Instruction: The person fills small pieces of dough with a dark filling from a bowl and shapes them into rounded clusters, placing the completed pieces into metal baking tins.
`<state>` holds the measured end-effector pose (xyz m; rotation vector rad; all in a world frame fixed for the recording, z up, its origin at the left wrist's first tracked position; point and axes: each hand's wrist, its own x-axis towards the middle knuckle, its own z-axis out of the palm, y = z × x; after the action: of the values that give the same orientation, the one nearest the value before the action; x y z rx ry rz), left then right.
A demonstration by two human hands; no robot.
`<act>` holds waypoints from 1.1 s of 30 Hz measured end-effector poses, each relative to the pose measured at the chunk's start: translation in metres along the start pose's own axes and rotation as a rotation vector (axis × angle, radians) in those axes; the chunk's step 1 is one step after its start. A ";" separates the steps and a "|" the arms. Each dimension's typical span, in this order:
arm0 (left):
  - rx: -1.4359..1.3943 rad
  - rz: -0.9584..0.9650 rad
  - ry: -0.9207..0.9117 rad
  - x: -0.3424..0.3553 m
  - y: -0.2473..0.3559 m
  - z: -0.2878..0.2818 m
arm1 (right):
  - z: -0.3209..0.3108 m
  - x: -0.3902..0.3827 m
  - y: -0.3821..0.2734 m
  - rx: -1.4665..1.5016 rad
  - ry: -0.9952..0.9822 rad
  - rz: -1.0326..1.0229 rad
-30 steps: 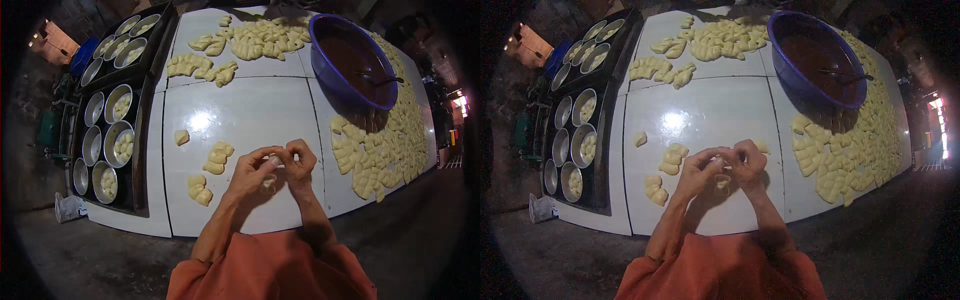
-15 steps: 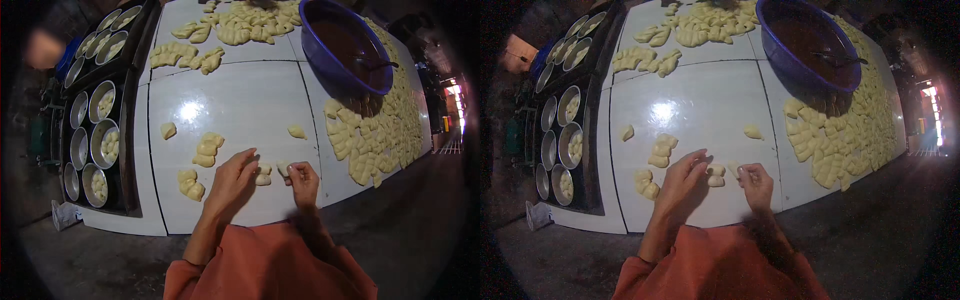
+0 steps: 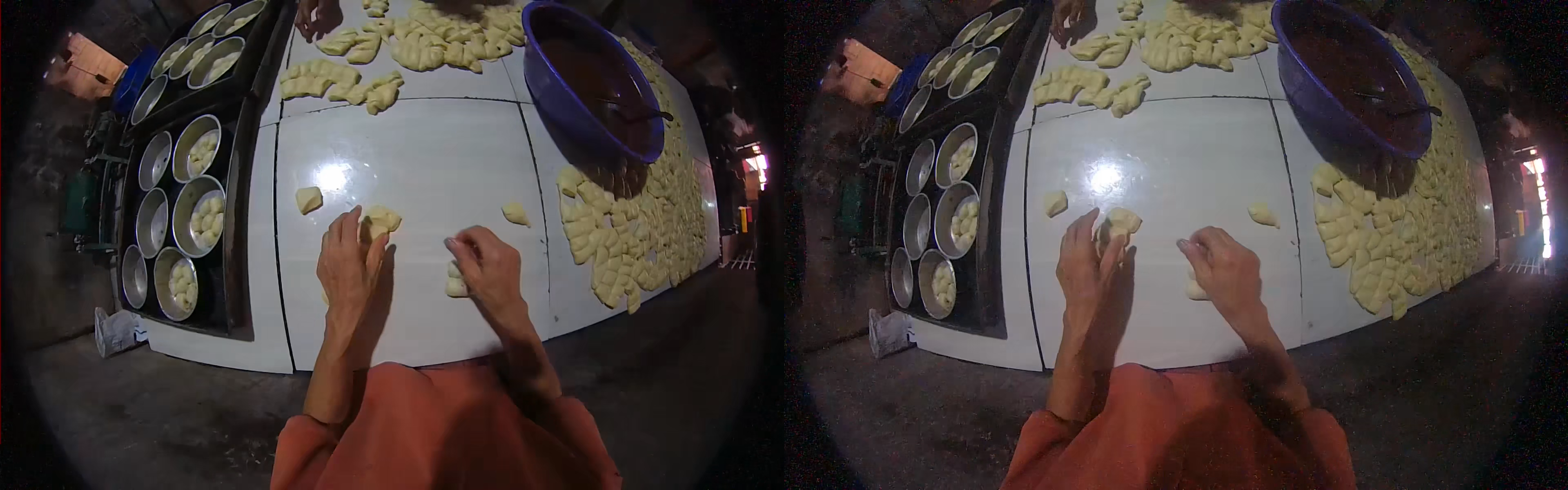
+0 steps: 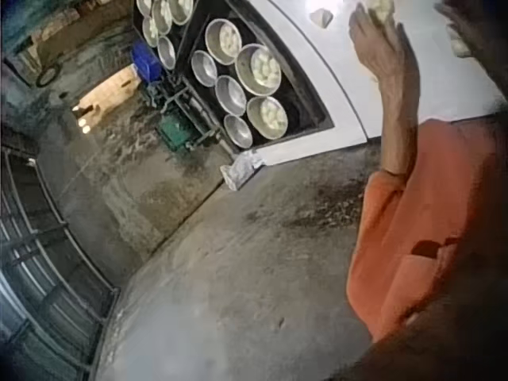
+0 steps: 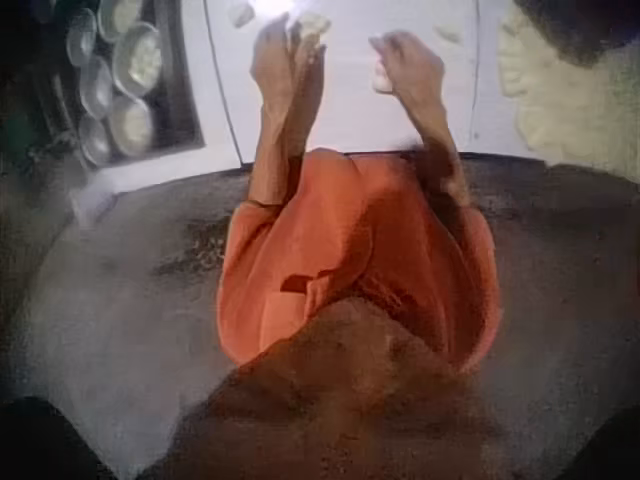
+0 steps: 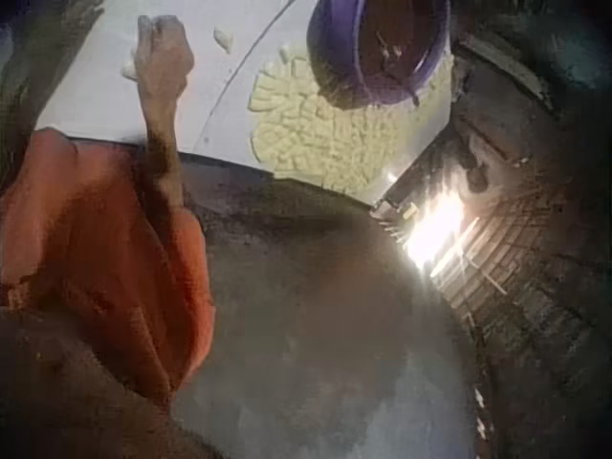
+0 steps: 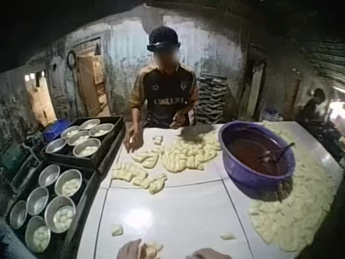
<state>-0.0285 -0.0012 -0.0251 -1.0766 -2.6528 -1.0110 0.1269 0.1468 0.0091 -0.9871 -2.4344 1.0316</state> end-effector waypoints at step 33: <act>0.155 0.060 -0.100 -0.007 -0.003 0.012 | -0.053 0.011 0.043 1.531 0.108 0.131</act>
<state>-0.0236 0.0005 -0.0377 -1.1936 -2.7048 -0.7458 0.1670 0.2021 0.0147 -0.5272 -0.8537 2.1538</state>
